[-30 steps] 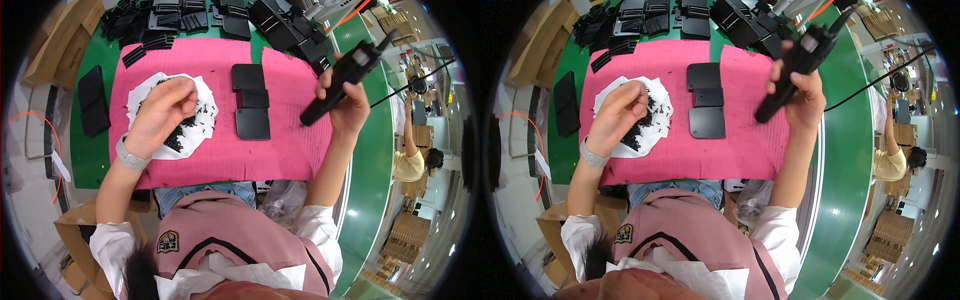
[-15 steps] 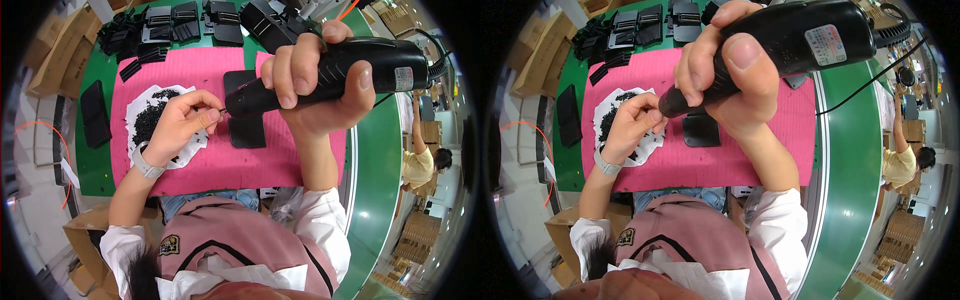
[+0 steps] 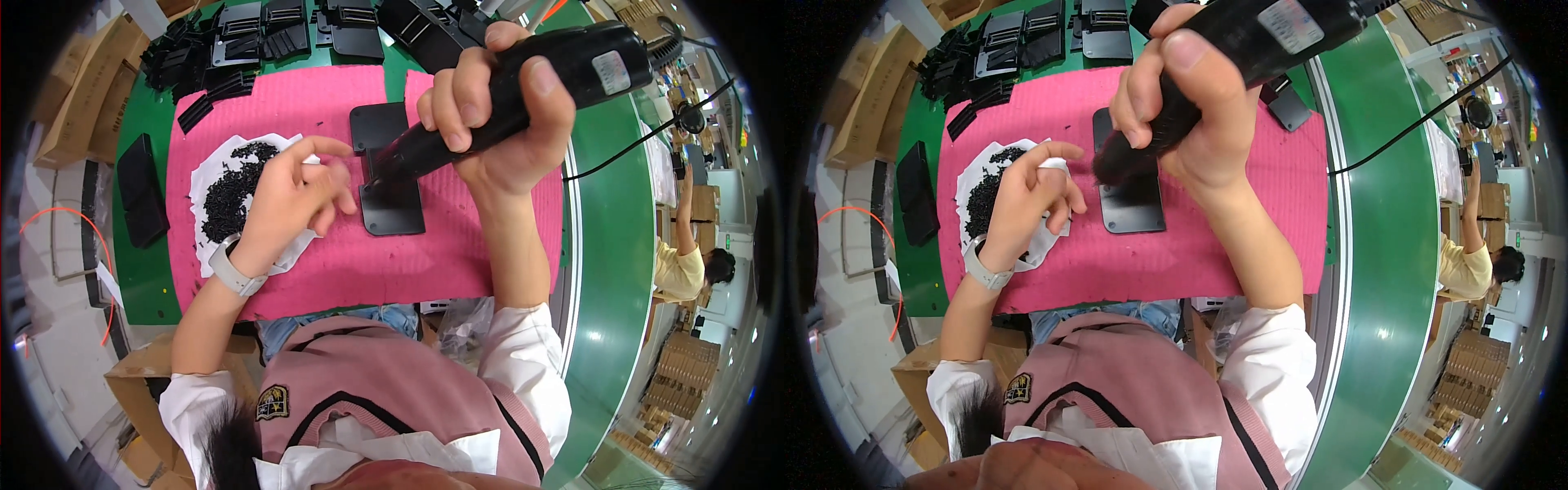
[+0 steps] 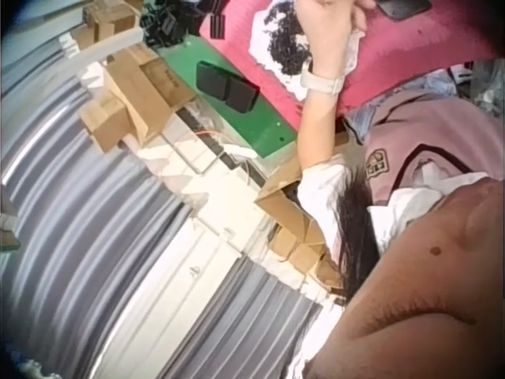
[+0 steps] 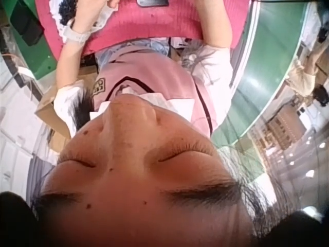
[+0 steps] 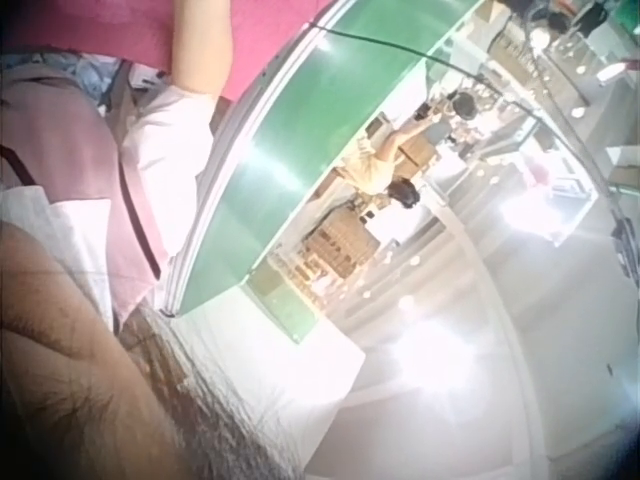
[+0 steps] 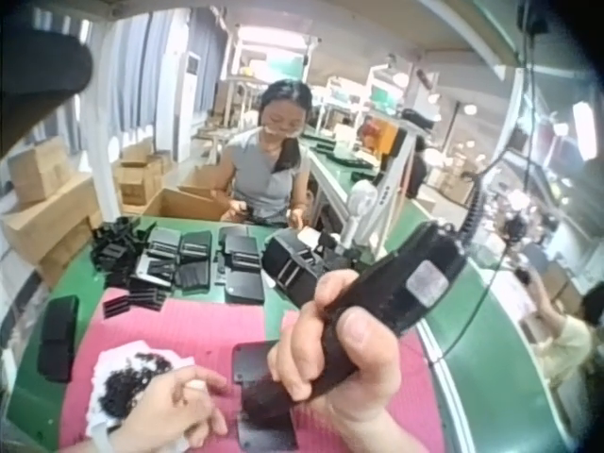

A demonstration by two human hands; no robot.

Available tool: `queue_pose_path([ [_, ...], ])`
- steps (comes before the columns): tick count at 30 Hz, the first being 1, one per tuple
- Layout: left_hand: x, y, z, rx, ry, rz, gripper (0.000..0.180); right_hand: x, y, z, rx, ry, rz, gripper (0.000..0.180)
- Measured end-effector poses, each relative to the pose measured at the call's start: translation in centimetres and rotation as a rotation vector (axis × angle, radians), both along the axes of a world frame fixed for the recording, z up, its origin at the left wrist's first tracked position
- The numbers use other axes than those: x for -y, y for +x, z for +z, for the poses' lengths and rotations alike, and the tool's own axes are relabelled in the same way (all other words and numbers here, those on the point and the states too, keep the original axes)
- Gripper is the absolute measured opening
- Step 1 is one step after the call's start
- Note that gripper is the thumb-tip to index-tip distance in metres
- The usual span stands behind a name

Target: Assembling small black plastic components using an electric screwdriver on a production line.

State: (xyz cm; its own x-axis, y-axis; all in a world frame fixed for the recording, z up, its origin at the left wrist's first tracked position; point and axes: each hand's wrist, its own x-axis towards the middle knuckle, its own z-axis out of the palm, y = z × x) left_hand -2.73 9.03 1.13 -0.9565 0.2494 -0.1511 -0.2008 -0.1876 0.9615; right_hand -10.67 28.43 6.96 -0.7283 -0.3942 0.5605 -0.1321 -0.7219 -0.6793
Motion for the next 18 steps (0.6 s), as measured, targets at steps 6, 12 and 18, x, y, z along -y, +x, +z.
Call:
queue_pose_path([
  [6,-0.5,-2.7,-1.5,0.011,-0.379,0.049,0.043,0.0,-0.2,-0.4,-0.117,0.290,-0.195,0.032],
  [12,-1.6,-4.1,-2.0,0.050,-0.365,-0.081,0.037,0.6,0.0,-1.0,-0.090,0.409,-0.225,0.031],
  [18,-2.0,-4.4,-3.1,0.067,-0.278,-0.065,0.018,2.0,0.7,-1.2,-0.195,0.427,-0.184,0.029],
])
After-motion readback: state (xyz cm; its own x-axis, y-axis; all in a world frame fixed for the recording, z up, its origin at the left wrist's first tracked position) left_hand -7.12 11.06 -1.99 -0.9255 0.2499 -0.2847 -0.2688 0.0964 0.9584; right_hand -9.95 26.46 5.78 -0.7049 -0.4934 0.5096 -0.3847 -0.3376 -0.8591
